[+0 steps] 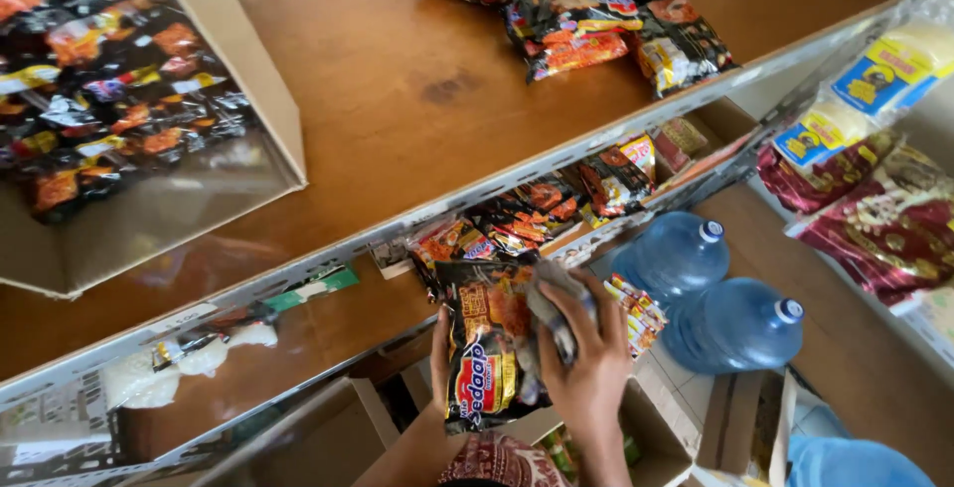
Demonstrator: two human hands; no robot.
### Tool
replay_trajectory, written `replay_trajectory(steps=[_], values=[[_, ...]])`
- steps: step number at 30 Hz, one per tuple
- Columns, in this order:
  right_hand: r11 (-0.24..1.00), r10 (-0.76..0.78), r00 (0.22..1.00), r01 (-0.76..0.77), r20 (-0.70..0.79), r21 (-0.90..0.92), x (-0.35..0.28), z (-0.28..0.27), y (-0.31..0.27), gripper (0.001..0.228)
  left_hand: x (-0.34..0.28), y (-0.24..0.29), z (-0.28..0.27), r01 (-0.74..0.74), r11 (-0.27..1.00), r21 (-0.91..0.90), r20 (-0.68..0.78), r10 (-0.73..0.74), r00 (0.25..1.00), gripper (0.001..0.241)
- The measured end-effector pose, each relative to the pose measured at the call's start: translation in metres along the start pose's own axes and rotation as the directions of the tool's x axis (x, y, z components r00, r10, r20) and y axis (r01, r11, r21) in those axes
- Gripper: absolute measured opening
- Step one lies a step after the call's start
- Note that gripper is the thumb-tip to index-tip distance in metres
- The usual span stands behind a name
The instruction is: Cleaning and organizing instant noodle packets on a storage shelf.
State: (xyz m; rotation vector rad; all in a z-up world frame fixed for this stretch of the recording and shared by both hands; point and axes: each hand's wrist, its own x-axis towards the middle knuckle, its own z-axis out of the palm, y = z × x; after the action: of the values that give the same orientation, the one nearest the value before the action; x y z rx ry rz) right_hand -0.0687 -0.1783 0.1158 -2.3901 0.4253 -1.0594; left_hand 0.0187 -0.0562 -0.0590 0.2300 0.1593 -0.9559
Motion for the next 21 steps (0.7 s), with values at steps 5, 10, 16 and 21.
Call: replay_trajectory(steps=[5, 10, 16, 21], values=[[0.994, -0.087, 0.989, 0.078, 0.119, 0.078, -0.059, 0.011, -0.005, 0.053, 0.000, 0.030, 0.050, -0.086, 0.996, 0.033, 0.087, 0.083, 0.993, 0.084], [0.943, -0.332, 0.899, 0.309, 0.285, 0.124, -0.063, 0.011, -0.020, 0.054, -0.007, 0.026, 0.063, -0.019, 0.989, 0.148, 0.114, 0.002, 0.993, 0.086], [0.983, -0.180, 0.975, 0.176, 0.127, 0.044, -0.024, 0.007, 0.007, 0.058, -0.004, 0.009, -0.029, -0.026, 0.988, 0.152, 0.031, 0.021, 0.999, 0.091], [0.838, 0.142, 0.961, -0.244, 0.237, 0.487, -0.060, 0.050, 0.085, 0.048, -0.044, 0.034, -0.011, -0.168, 0.973, 0.155, 0.273, 0.121, 0.954, 0.092]])
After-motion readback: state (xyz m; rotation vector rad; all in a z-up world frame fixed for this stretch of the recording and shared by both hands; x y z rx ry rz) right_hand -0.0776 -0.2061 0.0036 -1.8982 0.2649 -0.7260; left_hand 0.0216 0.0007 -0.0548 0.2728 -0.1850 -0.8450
